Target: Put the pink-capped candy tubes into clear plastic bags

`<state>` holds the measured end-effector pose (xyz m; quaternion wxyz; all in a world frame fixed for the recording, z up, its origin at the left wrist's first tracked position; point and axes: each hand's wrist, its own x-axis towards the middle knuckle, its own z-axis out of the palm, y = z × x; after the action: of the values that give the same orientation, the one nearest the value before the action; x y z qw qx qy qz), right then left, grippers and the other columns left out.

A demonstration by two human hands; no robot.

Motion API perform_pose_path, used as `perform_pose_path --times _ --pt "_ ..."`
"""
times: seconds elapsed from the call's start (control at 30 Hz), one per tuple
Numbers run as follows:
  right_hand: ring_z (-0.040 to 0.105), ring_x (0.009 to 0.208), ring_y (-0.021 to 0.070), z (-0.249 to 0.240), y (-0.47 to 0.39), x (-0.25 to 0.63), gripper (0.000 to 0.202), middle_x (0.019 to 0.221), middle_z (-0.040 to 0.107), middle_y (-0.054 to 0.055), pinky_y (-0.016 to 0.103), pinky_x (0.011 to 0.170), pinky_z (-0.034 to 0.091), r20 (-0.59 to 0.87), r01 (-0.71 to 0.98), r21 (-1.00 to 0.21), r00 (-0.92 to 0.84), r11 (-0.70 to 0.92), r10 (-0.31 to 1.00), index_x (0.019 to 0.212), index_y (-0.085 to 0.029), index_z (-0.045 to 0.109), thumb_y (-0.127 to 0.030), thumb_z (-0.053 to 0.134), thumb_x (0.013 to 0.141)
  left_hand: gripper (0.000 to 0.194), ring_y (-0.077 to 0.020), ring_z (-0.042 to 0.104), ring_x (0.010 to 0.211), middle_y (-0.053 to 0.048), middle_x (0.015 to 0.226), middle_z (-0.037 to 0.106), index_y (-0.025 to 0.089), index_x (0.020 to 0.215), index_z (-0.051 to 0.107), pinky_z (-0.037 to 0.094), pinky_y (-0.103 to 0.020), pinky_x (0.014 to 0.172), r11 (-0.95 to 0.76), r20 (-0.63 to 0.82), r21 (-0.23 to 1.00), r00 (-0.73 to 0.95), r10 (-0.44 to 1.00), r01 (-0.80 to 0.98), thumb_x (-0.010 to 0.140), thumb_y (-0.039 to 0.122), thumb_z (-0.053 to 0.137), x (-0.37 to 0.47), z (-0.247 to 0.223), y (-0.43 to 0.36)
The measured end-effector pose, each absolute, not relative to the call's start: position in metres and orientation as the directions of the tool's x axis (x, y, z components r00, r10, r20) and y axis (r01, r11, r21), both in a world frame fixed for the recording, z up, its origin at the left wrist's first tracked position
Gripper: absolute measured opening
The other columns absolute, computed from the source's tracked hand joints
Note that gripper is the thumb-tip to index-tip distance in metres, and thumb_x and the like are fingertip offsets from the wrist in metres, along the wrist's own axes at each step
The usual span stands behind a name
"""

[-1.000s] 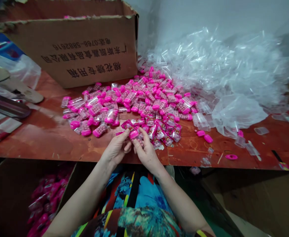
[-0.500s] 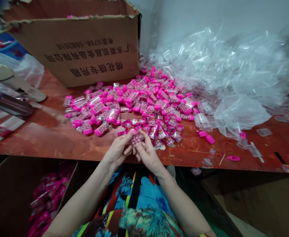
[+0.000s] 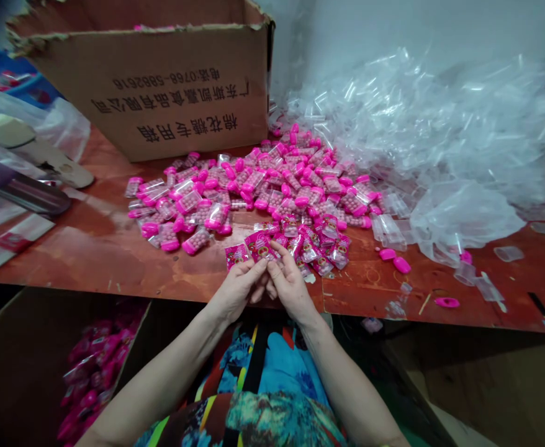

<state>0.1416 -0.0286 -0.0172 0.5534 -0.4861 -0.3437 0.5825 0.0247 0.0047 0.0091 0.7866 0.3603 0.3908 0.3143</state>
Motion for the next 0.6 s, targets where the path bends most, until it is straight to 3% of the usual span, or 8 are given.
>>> perform_pose_path --times 0.1,0.17,0.23,0.33,0.37,0.43,0.6 --pt "0.039 0.041 0.009 -0.018 -0.029 0.151 0.048 0.054 0.043 -0.01 0.021 0.042 0.035 -0.167 -0.186 -0.972 0.128 -0.141 0.978 0.137 -0.022 0.051 -0.046 0.055 0.096 0.041 -0.0049 0.042 0.035 -0.004 0.07 0.069 0.016 0.081 0.066 0.023 -0.021 0.037 0.56 -0.393 0.805 0.534 0.749 -0.194 0.08 0.057 0.07 0.026 0.007 -0.003" --pt "0.048 0.047 0.0118 -0.018 -0.03 0.162 0.048 0.06 0.053 -0.006 0.023 0.046 0.041 -0.054 0.029 -0.998 0.223 -0.062 0.973 0.139 -0.022 0.052 -0.044 0.055 0.096 0.039 -0.0048 0.039 0.034 -0.004 0.077 0.071 0.018 0.095 0.07 0.022 -0.022 0.036 0.534 -0.394 0.832 0.515 0.762 -0.153 0.083 0.054 0.066 0.021 0.006 -0.006" --pt "0.056 0.055 0.0156 -0.016 -0.031 0.174 0.055 0.069 0.061 0.0 0.027 0.053 0.046 0.121 0.325 -0.946 0.346 0.002 0.93 0.144 -0.02 0.047 -0.042 0.056 0.095 0.034 -0.0077 0.046 0.04 -0.006 0.08 0.072 0.018 0.095 0.074 0.029 -0.023 0.039 0.401 -0.344 0.914 0.407 0.846 -0.062 0.088 0.05 0.061 0.01 0.005 -0.007" --pt "0.059 0.054 0.0198 -0.01 -0.03 0.181 0.064 0.067 0.065 0.003 0.03 0.055 0.046 0.322 0.675 -0.736 0.423 -0.058 0.847 0.15 -0.013 0.04 -0.041 0.056 0.095 0.022 -0.0202 0.067 0.083 -0.01 0.101 0.075 0.021 0.094 0.078 0.047 -0.025 0.064 0.086 -0.112 0.983 0.156 0.981 0.164 0.089 0.037 0.063 -0.01 0.0 -0.001" --pt "0.058 0.052 0.02 -0.009 -0.029 0.178 0.063 0.067 0.066 0.004 0.03 0.054 0.045 0.343 0.729 -0.681 0.403 -0.071 0.849 0.15 -0.013 0.041 -0.04 0.054 0.095 0.02 -0.0239 0.067 0.099 -0.01 0.114 0.074 0.023 0.1 0.078 0.048 -0.026 0.072 0.019 -0.047 0.969 0.112 0.993 0.245 0.088 0.033 0.065 -0.016 -0.003 0.001" --pt "0.057 0.048 0.0196 -0.008 -0.028 0.165 0.055 0.069 0.07 0.006 0.03 0.052 0.044 0.319 0.766 -0.642 0.303 -0.031 0.898 0.148 -0.015 0.045 -0.037 0.049 0.098 0.027 -0.0272 0.064 0.112 -0.009 0.136 0.065 0.027 0.112 0.076 0.048 -0.027 0.075 -0.024 -0.009 0.933 0.09 0.996 0.36 0.087 0.029 0.066 -0.023 -0.01 0.005" --pt "0.061 0.049 0.0208 -0.019 -0.025 0.127 0.051 0.07 0.072 0.006 0.031 0.051 0.046 0.162 0.704 -0.705 0.037 0.089 0.986 0.149 -0.02 0.047 -0.034 0.042 0.101 0.023 -0.0273 0.067 0.105 -0.01 0.139 0.063 0.027 0.107 0.077 0.048 -0.026 0.069 0.001 -0.052 0.902 0.107 0.993 0.432 0.087 0.027 0.066 -0.023 -0.024 0.005"
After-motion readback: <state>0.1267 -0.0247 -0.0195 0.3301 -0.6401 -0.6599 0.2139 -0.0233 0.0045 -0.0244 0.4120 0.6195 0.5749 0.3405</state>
